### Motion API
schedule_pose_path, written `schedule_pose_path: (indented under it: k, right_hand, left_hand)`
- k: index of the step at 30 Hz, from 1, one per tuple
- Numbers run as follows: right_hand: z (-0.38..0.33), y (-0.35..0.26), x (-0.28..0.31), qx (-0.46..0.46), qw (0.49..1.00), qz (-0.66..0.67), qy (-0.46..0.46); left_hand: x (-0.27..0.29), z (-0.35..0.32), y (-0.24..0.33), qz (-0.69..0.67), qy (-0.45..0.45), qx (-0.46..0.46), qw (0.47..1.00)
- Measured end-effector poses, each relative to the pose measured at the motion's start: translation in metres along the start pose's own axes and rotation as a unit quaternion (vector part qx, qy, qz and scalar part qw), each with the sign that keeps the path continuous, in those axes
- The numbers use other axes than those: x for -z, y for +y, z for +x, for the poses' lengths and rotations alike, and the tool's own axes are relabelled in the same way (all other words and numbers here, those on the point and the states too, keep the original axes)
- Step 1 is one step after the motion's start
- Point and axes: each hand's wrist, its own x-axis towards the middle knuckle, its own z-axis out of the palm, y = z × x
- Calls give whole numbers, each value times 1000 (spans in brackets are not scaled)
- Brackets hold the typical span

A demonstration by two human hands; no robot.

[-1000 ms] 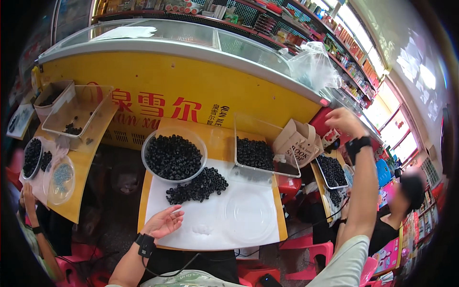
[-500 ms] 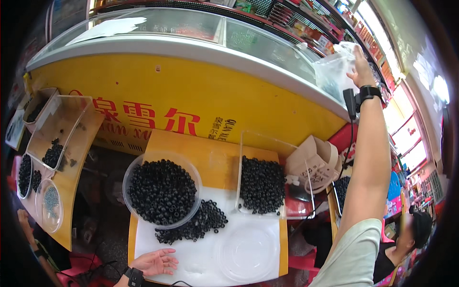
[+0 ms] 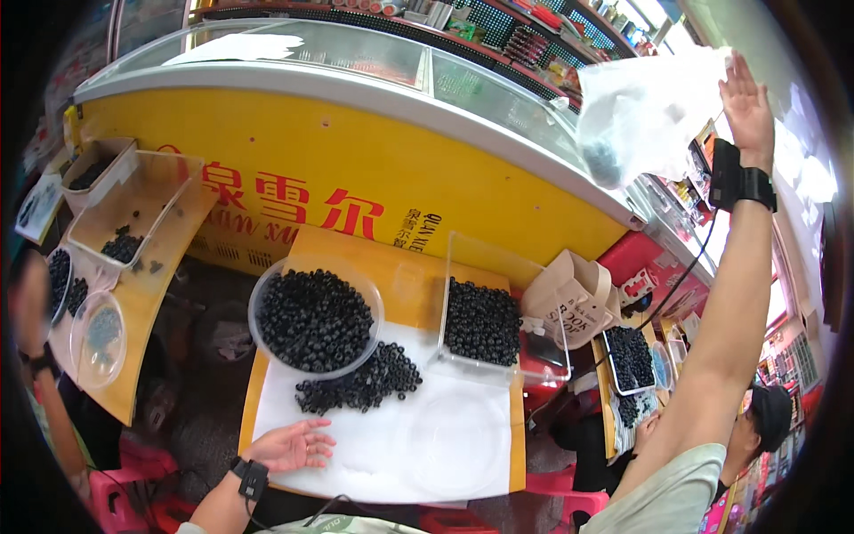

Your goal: Sort and place small black objects into plastic bags along with blue filler materials.

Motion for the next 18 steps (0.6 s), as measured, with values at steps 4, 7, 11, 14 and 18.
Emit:
schedule_pose_path:
  k: [4,7,11,14,18]
  right_hand:
    - [-75,-71,-56,-30,998,2,-53]
    - [-142,-95,-81,-82,992,-12,-95]
    - [-238,-36,-111,-240,882,271,-303]
    - [-319,-47,-106,-255,741,401,-474]
    - [-393,-85,-103,-210,730,458,-463]
  left_hand:
    - [-23,7,-8,61,26,-25,997]
    - [-106,-2,-25,78,-109,-3,991]
    - [-115,-48,-48,-55,-142,-146,978]
    - [-100,-79,-65,-63,-155,-188,968]
    - [-52,-114,-86,14,-103,-206,973]
